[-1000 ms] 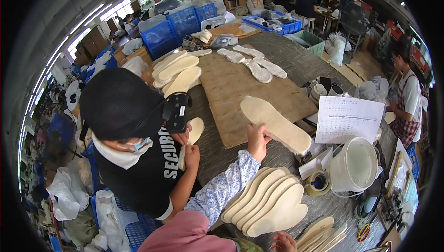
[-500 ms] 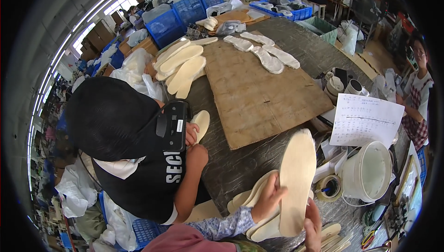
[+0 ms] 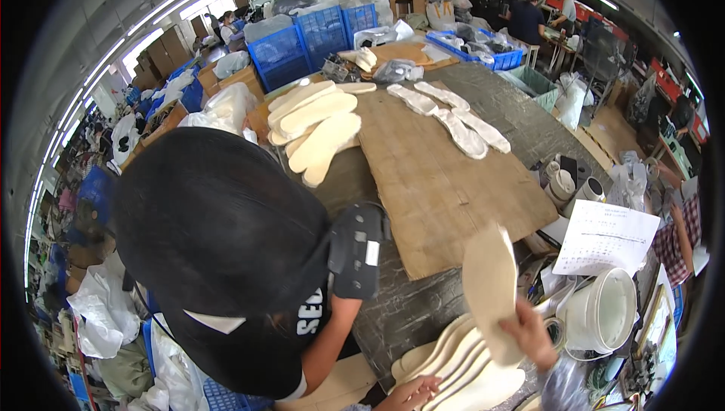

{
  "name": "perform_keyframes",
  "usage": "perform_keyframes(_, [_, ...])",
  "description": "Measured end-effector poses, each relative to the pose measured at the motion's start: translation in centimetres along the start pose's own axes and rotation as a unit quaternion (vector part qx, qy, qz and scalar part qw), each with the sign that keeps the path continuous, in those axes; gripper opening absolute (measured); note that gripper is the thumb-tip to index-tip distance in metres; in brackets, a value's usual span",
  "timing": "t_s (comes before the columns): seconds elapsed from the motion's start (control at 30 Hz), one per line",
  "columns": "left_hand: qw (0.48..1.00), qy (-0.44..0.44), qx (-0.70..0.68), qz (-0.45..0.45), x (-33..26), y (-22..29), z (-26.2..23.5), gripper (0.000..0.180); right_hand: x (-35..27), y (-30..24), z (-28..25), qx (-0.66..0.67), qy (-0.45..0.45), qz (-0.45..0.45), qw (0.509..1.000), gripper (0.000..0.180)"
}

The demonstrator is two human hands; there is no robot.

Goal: Sort and stack shoe insoles on a workshop table.

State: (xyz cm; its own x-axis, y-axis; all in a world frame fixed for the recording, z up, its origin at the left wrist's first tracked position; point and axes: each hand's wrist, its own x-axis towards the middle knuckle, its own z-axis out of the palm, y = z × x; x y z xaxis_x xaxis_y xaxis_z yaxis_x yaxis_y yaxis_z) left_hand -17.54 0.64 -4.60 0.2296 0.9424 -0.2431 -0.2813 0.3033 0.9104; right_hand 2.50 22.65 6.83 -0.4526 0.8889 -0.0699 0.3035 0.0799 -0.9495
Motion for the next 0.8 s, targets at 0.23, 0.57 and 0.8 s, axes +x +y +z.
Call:
perform_keyframes(0.23, [0.998, -0.048, 0.032, 0.018, -1.8, -8.2, -3.7, 0.038, 39.4, -18.5, -2.0, -0.344, 0.176, -0.318, 0.866, 0.053])
perform_keyframes(0.57, [0.992, -0.12, 0.003, -0.031, -0.6, -5.2, -4.7, 0.038, 31.6, -13.4, -1.8, -0.088, 0.151, -0.267, 0.948, 0.028])
perform_keyframes(0.8, [0.984, -0.174, -0.012, -0.038, -2.8, -2.2, -1.8, 0.028, 7.2, -4.9, -4.6, 0.1, 0.181, -0.106, 0.973, 0.022])
